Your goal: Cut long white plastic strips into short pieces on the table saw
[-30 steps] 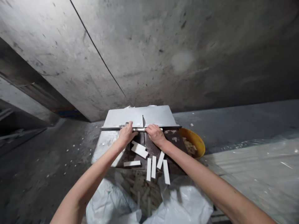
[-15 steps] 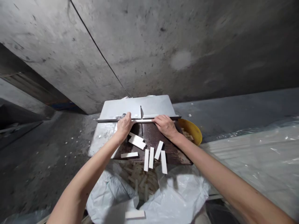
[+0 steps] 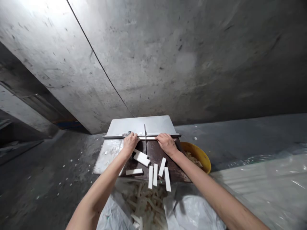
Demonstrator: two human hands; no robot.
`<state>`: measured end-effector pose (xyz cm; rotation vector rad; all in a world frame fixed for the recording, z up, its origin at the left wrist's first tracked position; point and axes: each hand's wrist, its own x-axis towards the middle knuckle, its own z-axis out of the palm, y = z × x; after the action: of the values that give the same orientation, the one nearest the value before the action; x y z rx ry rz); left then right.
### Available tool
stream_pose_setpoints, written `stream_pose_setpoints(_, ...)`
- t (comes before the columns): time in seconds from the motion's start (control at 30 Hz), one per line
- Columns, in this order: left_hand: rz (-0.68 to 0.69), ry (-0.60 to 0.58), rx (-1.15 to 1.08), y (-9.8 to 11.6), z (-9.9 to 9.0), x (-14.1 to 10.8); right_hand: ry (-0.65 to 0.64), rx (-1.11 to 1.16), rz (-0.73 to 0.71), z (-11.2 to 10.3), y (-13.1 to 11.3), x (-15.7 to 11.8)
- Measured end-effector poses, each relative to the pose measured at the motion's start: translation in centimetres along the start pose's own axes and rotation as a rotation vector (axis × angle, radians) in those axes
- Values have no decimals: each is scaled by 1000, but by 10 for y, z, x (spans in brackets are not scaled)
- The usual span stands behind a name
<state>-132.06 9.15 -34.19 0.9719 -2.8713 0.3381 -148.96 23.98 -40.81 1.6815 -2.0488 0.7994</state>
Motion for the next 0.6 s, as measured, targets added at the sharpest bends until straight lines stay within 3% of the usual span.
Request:
stream_pose_setpoints(0.2, 47, -8, -24, -2, 3, -37, -5, 19, -37, -11, -11, -32)
stream_pose_setpoints(0.33, 158, 10, -57, -5, -1, -60, -13, 20, -52, -19, -9, -45)
stream_pose_setpoints(0.43, 249, 20, -84, -8, -4, -69, -22, 5, -64, -21, -9, -44)
stream_pose_setpoints(0.6, 227, 46, -99, -9, -5, -66, -45, -30, -82, -13, -16, -31)
